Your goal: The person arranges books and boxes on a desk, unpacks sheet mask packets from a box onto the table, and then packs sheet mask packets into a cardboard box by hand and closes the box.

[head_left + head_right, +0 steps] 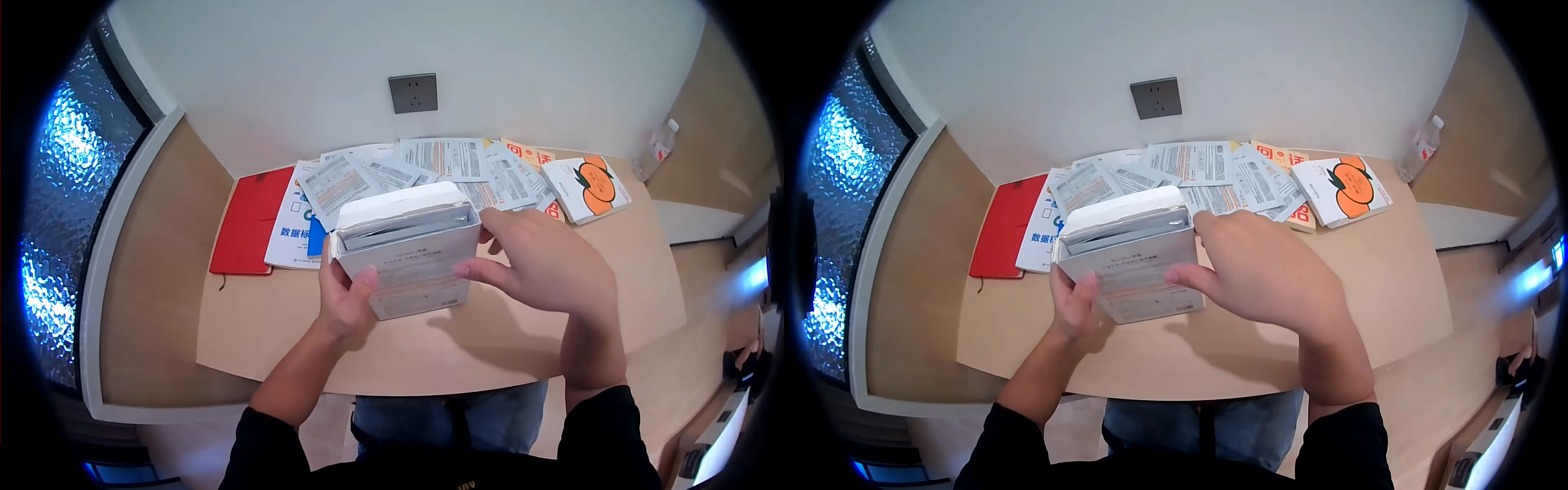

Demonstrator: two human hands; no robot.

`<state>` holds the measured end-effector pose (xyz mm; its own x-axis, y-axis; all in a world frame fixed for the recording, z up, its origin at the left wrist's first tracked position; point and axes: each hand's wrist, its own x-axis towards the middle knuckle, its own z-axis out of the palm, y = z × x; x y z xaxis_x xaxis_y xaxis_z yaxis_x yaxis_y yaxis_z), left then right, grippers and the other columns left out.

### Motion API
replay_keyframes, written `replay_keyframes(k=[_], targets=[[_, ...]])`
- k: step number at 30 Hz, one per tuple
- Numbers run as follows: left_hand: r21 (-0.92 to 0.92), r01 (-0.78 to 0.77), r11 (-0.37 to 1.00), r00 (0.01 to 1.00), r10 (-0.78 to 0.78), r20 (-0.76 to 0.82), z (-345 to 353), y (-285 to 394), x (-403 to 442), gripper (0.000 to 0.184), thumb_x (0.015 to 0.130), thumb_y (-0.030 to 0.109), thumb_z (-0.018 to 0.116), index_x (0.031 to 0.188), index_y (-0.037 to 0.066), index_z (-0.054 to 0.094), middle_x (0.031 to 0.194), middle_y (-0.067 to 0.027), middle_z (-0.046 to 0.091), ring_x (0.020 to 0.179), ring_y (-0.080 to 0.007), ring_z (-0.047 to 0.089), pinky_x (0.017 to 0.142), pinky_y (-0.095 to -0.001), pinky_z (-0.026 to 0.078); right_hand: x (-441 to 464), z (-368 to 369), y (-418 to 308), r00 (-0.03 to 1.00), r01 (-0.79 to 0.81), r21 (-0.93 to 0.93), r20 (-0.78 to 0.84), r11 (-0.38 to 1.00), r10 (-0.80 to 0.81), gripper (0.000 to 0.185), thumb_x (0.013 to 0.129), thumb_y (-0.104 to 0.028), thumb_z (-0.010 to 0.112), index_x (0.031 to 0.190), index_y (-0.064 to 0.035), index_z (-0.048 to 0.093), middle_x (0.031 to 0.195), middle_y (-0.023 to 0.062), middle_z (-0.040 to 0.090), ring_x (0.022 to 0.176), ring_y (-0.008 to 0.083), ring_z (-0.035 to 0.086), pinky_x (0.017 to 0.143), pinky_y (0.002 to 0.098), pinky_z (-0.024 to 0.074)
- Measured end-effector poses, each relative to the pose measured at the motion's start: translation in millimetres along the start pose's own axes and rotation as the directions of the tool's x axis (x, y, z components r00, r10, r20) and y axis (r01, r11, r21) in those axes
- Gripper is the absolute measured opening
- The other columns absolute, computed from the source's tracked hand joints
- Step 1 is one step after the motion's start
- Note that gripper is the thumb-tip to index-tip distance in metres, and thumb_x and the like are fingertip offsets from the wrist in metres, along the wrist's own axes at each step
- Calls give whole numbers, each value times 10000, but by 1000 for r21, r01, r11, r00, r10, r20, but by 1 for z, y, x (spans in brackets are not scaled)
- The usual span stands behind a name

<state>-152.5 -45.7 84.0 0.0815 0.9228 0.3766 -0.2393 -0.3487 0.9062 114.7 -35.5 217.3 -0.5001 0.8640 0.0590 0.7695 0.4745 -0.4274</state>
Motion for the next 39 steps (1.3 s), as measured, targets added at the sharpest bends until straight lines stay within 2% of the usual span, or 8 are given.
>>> replay_keyframes(k=[5, 10, 17, 21, 22, 26, 32, 39], targets=[[-28, -206, 978, 977, 207, 47, -1, 5, 24, 614, 1000, 195, 586, 1512, 7, 304, 1403, -153, 515, 1286, -222, 508, 1094, -410, 423, 15, -4, 8, 1000, -18, 275, 16, 961, 14, 489, 920, -377, 781, 1084, 53, 615, 971, 212, 743, 882, 336, 739, 739, 404, 565], [82, -292, 953, 950, 278, 143, 10, 6, 37, 511, 989, 170, 602, 1411, -14, 379, 1340, -147, 548, 1209, -189, 529, 1042, -359, 437, 17, -21, 21, 994, -66, 135, 98, 989, 53, 496, 915, -359, 788, 1139, 50, 620, 971, 202, 746, 856, 308, 740, 741, 380, 565], [407, -14, 913, 918, -149, 367, 53, 62, 76, 499, 970, 244, 694, 1320, -26, 462, 1298, -202, 624, 1130, -232, 607, 998, -375, 480, -4, -45, 50, 971, -226, 47, 93, 973, 221, 460, 906, -345, 802, 1129, 27, 650, 954, 162, 746, 828, 267, 712, 749, 373, 553], [648, 22, 762, 860, -345, 376, 44, 80, 97, 498, 1100, 386, 456, 1395, -16, 439, 1323, -187, 621, 1147, -274, 595, 1003, -409, 457, -8, -49, 60, 969, -231, 88, 114, 969, 221, 477, 910, -391, 793, 1114, 20, 664, 906, 132, 729, 804, 238, 680, 732, 366, 542], [611, 29, 791, 834, -356, 421, 37, 77, 100, 556, 1128, 442, 301, 1424, -12, 424, 1343, -156, 594, 1169, -256, 556, 993, -399, 444, -8, -53, 54, 961, -256, 78, 127, 963, 245, 487, 911, -405, 789, 1114, 19, 664, 892, 129, 723, 793, 233, 672, 724, 366, 538], [414, 105, 904, 786, -330, 523, 36, 84, 100, 646, 1105, 481, 281, 1505, -11, 404, 1395, -129, 542, 1220, -215, 506, 1018, -395, 446, -7, -50, 57, 970, -227, 111, 115, 967, 215, 519, 913, -451, 778, 1103, 17, 660, 844, 120, 708, 748, 232, 656, 689, 367, 526], [302, 246, 921, 709, -384, 591, 9, 75, 106, 617, 1089, 453, 350, 1451, -17, 521, 1368, -128, 568, 1211, -219, 528, 1053, -390, 461, 0, -48, 49, 960, -256, -7, 114, 967, 255, 550, 917, -499, 756, 1106, 5, 648, 829, 148, 712, 725, 275, 672, 689, 383, 531], [476, 294, 829, 727, -517, 452, 3, 63, 109, 429, 1069, 247, 491, 1392, -24, 570, 1221, -60, 626, 988, -129, 556, 874, -300, 485, -2, -44, 48, 977, -182, 53, 127, 982, 174, 575, 930, -501, 738, 1204, -8, 626, 911, 150, 735, 812, 283, 707, 747, 380, 555]])
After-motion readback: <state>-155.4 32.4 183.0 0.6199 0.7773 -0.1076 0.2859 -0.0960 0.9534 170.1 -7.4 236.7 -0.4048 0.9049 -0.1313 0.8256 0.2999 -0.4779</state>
